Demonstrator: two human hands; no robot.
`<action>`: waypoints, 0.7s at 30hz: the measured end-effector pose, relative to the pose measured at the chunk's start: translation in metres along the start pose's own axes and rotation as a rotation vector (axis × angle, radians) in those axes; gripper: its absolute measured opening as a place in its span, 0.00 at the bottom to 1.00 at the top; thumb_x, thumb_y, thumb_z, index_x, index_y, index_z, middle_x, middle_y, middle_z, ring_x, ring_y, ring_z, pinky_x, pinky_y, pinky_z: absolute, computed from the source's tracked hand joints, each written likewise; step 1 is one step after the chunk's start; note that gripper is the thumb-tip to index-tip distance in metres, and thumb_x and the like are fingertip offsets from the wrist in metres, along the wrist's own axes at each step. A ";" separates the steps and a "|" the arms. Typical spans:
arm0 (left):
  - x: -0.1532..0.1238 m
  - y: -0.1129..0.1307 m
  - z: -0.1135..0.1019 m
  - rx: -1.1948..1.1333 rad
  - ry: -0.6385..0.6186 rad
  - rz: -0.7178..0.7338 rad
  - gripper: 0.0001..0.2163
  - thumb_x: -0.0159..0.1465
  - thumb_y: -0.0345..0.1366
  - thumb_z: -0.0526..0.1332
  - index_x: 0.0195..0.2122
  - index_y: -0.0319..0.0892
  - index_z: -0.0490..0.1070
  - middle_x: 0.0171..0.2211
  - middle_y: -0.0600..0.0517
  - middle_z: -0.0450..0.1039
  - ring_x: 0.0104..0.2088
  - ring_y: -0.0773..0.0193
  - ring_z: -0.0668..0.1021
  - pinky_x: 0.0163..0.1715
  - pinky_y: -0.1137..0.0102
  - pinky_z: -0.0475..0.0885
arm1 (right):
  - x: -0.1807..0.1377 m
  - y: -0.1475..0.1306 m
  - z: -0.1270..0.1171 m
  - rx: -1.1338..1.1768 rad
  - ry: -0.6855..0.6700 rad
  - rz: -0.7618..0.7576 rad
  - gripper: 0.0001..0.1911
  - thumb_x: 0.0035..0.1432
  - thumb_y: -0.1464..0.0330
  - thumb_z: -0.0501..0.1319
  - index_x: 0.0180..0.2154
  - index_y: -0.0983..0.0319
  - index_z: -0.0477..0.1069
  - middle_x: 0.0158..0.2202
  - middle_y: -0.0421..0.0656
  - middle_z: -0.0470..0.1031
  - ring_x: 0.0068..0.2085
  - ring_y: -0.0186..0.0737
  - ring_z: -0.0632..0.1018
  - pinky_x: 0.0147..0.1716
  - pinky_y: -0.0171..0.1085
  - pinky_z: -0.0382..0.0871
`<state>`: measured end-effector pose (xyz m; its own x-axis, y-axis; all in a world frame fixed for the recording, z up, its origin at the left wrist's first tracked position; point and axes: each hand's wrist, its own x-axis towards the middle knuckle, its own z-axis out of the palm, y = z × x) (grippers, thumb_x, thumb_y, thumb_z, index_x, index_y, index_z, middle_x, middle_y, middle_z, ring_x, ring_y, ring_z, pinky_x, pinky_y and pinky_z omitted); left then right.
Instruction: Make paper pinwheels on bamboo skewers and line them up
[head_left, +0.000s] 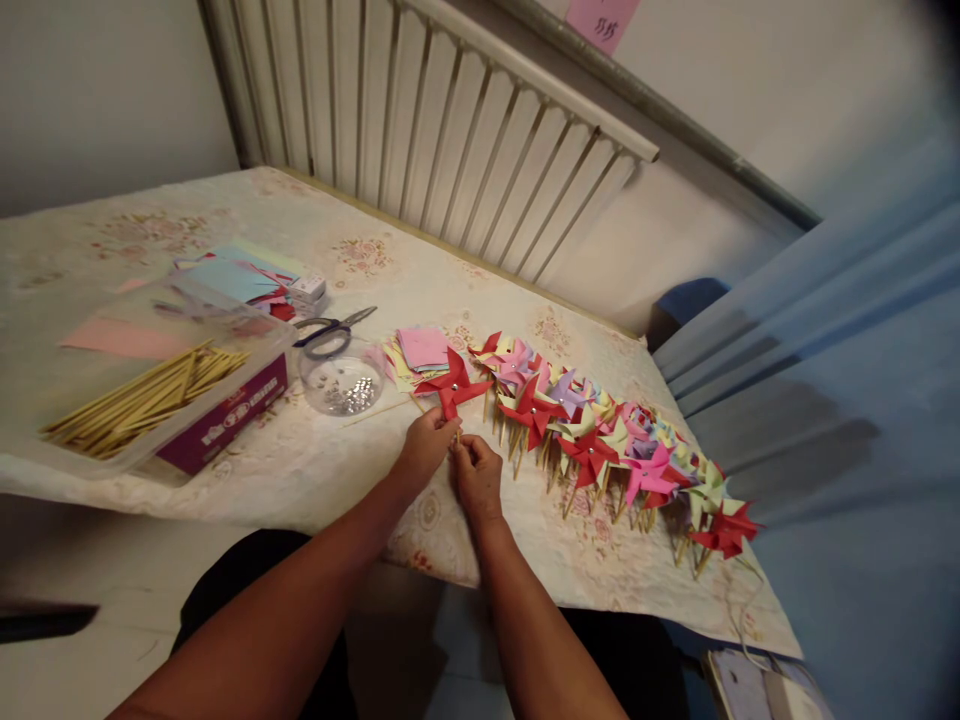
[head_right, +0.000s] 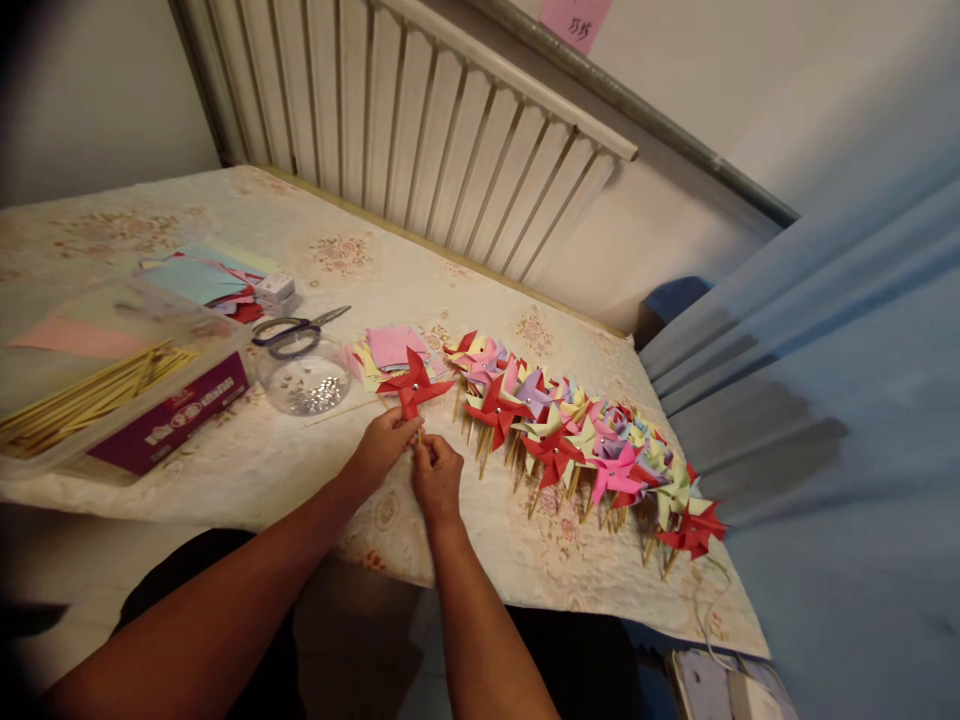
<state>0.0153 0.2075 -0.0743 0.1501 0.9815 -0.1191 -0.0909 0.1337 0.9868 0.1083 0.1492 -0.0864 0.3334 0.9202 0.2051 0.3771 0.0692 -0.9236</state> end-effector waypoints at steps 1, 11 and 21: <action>0.000 0.000 0.000 -0.003 0.000 -0.002 0.09 0.55 0.41 0.62 0.28 0.40 0.69 0.23 0.55 0.69 0.24 0.68 0.69 0.25 0.73 0.62 | 0.000 0.000 0.000 0.000 0.001 0.000 0.11 0.57 0.62 0.57 0.30 0.62 0.74 0.25 0.39 0.74 0.27 0.35 0.69 0.30 0.33 0.64; 0.000 -0.001 0.000 -0.041 0.018 -0.006 0.07 0.50 0.38 0.63 0.26 0.41 0.68 0.21 0.56 0.67 0.24 0.68 0.68 0.24 0.73 0.61 | 0.000 -0.001 -0.001 -0.028 -0.001 -0.008 0.11 0.57 0.63 0.56 0.31 0.62 0.74 0.26 0.39 0.75 0.28 0.37 0.71 0.31 0.34 0.65; 0.001 -0.001 0.001 -0.035 0.033 -0.014 0.06 0.50 0.37 0.63 0.25 0.42 0.67 0.21 0.56 0.67 0.24 0.67 0.68 0.25 0.73 0.61 | 0.000 -0.002 -0.001 -0.030 -0.001 -0.017 0.12 0.57 0.63 0.56 0.32 0.62 0.75 0.27 0.40 0.77 0.29 0.37 0.72 0.31 0.34 0.66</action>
<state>0.0164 0.2080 -0.0751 0.1191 0.9834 -0.1368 -0.1239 0.1515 0.9807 0.1082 0.1489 -0.0844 0.3259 0.9194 0.2202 0.4082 0.0733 -0.9099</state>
